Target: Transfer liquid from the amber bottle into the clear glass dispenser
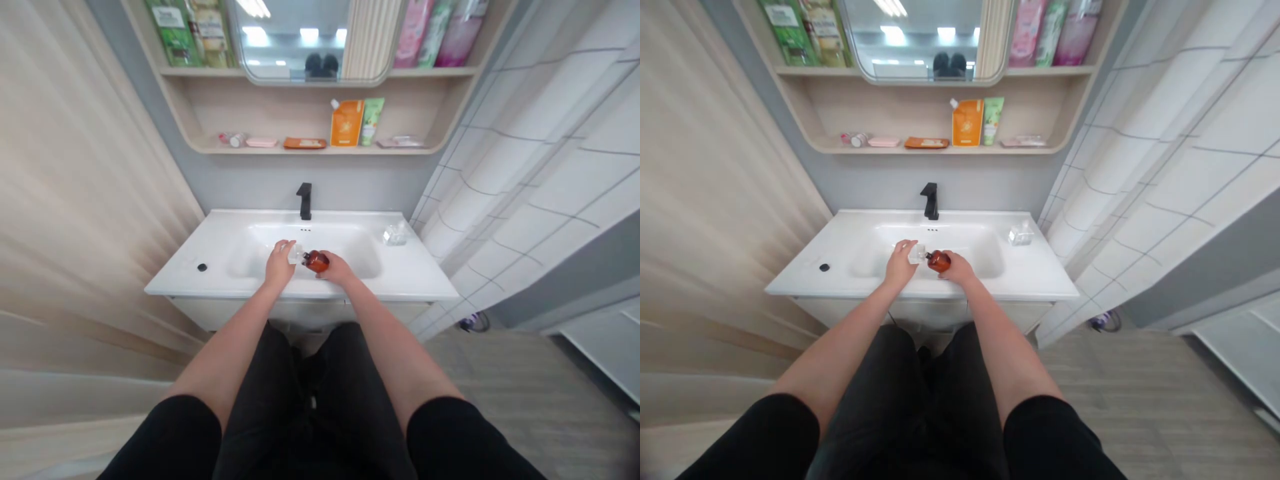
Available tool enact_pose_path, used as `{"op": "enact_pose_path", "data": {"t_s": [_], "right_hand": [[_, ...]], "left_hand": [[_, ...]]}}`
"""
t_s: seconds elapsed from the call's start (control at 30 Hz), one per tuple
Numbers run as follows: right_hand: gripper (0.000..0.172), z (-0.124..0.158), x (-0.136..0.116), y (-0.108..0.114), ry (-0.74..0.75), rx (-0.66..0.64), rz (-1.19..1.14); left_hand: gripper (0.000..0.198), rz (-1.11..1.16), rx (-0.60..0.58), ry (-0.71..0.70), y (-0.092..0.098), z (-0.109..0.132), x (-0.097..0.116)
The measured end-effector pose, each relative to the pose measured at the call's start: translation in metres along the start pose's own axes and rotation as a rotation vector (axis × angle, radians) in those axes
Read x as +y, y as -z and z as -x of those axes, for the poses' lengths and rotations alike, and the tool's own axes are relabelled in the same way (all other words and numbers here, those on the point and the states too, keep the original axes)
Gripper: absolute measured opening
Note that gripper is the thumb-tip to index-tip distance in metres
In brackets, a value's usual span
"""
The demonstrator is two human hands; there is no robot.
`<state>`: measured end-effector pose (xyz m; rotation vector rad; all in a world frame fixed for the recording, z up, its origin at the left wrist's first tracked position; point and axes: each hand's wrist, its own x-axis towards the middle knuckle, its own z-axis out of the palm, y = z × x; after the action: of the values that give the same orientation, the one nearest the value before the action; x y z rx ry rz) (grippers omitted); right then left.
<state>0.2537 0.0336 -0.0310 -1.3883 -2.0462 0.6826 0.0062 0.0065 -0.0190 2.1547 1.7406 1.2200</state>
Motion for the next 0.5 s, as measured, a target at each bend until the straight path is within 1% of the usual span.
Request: {"op": "enact_pose_path", "data": {"t_s": [0.17,0.37,0.5], "right_hand": [[0.079,-0.002,0.002,0.0,-0.015,-0.004,-0.011],[0.08,-0.003,0.008,-0.002,-0.03,-0.008,-0.064],[0.083,-0.005,0.011,-0.002,-0.048,-0.009,-0.067]], "left_hand": [[0.07,-0.009,-0.008,0.032,-0.002,-0.001,0.002],[0.075,-0.016,-0.012,0.014,-0.002,-0.004,-0.001],[0.073,-0.042,-0.019,-0.018,-0.002,-0.007,-0.001]]}}
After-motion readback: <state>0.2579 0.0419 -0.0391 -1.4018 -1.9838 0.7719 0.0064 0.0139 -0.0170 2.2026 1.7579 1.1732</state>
